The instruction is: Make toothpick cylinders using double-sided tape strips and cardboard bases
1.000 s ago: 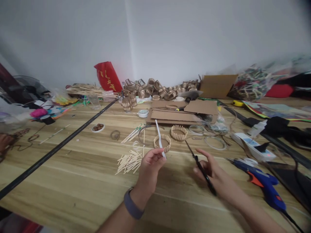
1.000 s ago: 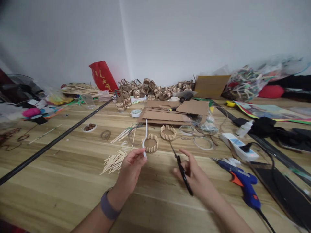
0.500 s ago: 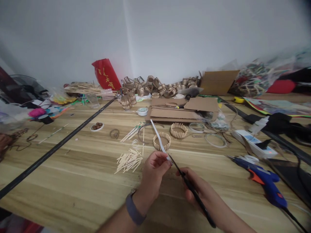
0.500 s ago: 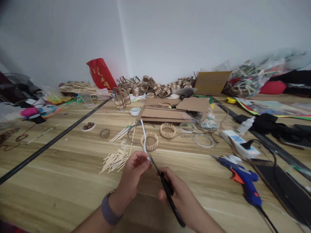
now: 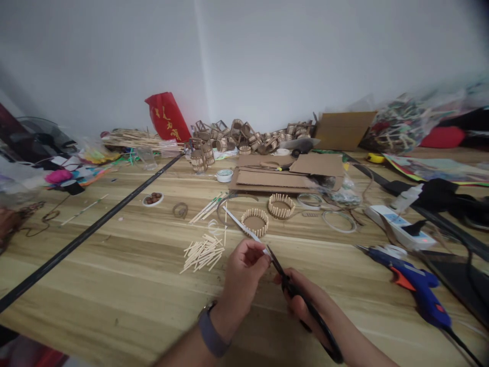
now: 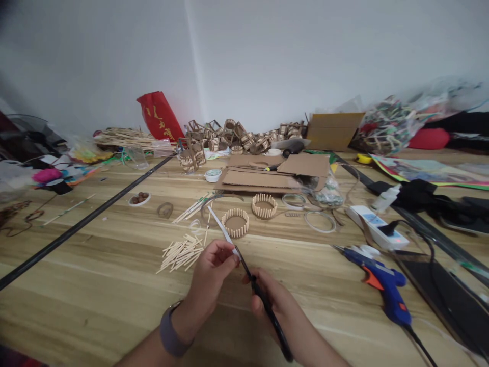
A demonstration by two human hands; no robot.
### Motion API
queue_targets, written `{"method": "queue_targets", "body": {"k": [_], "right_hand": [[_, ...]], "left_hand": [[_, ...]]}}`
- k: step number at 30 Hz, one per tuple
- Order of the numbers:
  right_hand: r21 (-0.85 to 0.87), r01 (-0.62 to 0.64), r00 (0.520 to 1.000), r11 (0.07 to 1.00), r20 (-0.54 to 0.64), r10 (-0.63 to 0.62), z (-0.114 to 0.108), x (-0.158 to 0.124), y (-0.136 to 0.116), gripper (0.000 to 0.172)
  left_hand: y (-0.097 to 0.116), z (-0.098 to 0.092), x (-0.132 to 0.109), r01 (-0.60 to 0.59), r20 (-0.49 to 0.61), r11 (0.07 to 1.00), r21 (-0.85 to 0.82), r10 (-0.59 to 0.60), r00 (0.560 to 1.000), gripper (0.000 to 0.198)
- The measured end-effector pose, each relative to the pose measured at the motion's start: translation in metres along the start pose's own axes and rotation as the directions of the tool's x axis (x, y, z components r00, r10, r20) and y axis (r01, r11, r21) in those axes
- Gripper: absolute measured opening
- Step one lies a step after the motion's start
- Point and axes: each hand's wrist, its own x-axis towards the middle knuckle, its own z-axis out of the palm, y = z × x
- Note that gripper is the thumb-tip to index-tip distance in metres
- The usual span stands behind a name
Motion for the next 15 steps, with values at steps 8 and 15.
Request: {"method": "queue_targets", "body": {"k": [8, 15], "right_hand": [[-0.001, -0.026, 0.999, 1.000, 0.045, 0.026, -0.005, 0.002, -0.018, 0.075], [-0.008, -0.058, 0.997, 0.998, 0.047, 0.058, -0.004, 0.002, -0.020, 0.080]], "left_hand": [[0.001, 0.000, 0.001, 0.009, 0.018, 1.000, -0.024, -0.009, 1.000, 0.023], [0.001, 0.000, 0.002, 0.004, 0.026, 0.999, -0.047, -0.003, 1.000, 0.030]]}}
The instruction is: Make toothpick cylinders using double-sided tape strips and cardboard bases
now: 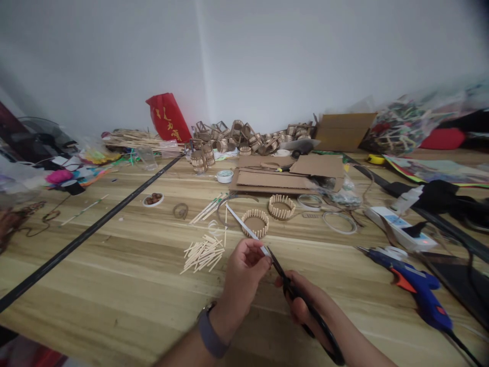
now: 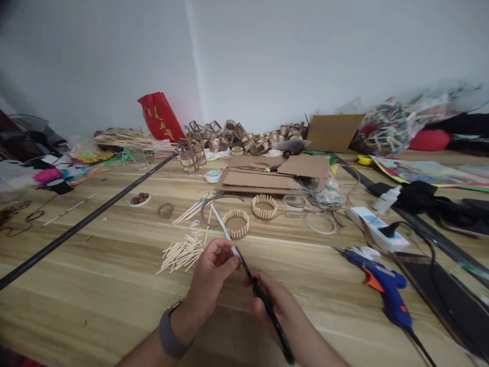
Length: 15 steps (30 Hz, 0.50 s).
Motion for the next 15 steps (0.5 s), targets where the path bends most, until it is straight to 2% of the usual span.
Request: {"method": "queue_targets", "body": {"k": [4, 8, 11, 15], "right_hand": [[0.033, -0.008, 1.000, 0.999, -0.010, 0.008, 0.001, 0.000, 0.004, 0.077], [0.078, 0.034, 0.995, 0.996, -0.101, -0.026, 0.007, 0.000, 0.015, 0.074], [0.096, -0.005, 0.993, 0.995, -0.115, 0.016, 0.014, 0.001, 0.022, 0.074], [0.000, -0.030, 0.979, 1.000, -0.201, 0.029, 0.010, 0.006, 0.027, 0.058]], "left_hand": [[0.000, -0.001, 0.000, 0.005, 0.006, 1.000, -0.010, -0.005, 1.000, 0.030], [0.000, 0.000, -0.001, 0.005, 0.001, 1.000, -0.011, -0.005, 1.000, 0.029], [0.000, 0.000, -0.001, 0.006, 0.006, 1.000, -0.016, -0.006, 1.000, 0.030], [-0.001, -0.001, 0.000, -0.013, 0.008, 1.000, 0.013, 0.013, 1.000, 0.029]]}}
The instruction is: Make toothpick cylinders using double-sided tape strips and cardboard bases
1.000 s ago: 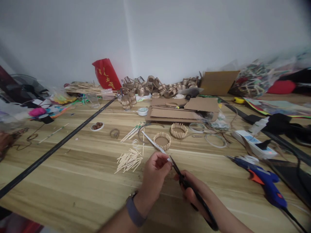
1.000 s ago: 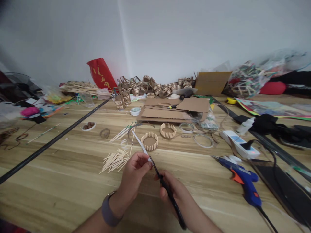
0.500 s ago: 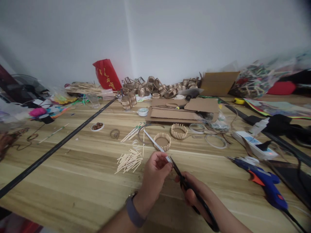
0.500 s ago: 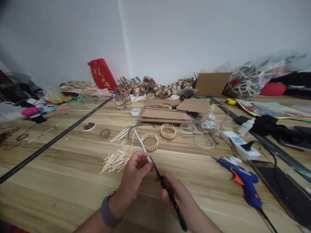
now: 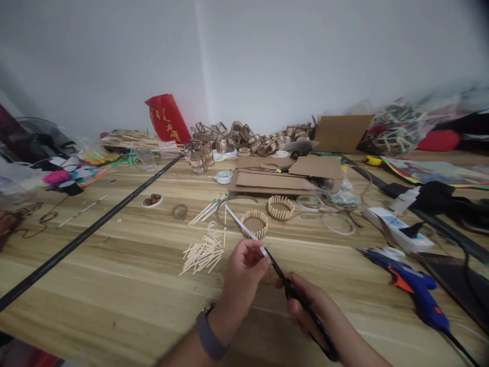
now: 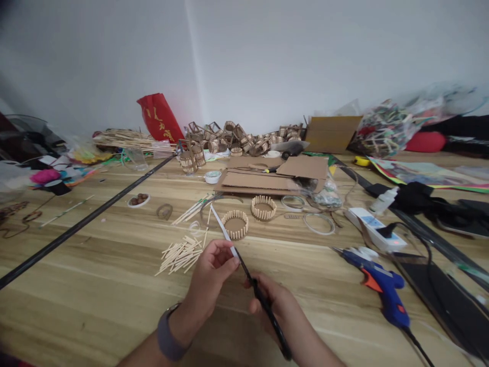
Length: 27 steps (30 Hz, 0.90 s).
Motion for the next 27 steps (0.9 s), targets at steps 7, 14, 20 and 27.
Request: {"method": "queue_targets", "body": {"k": [7, 14, 20, 27], "right_hand": [[-0.475, -0.073, 0.993, 0.877, -0.120, 0.018, -0.053, 0.018, 0.014, 0.040], [-0.768, -0.175, 0.980, 0.617, -0.197, 0.034, -0.071, 0.019, 0.016, 0.039], [-0.214, 0.086, 0.995, 0.973, -0.028, -0.095, -0.048, 0.013, -0.017, 0.035], [0.152, 0.042, 0.985, 0.988, -0.173, -0.015, -0.021, 0.004, -0.028, 0.034]], "left_hand": [[-0.001, -0.006, -0.005, -0.217, 0.043, 0.955, 0.201, 0.212, 0.976, 0.023], [-0.008, -0.007, -0.020, -0.351, 0.252, 0.843, 0.408, 0.265, 0.931, 0.020], [-0.012, -0.003, -0.026, -0.352, 0.376, 0.813, 0.464, 0.179, 0.909, 0.013], [-0.011, 0.005, -0.024, -0.302, 0.424, 0.777, 0.552, 0.050, 0.904, 0.006]]}}
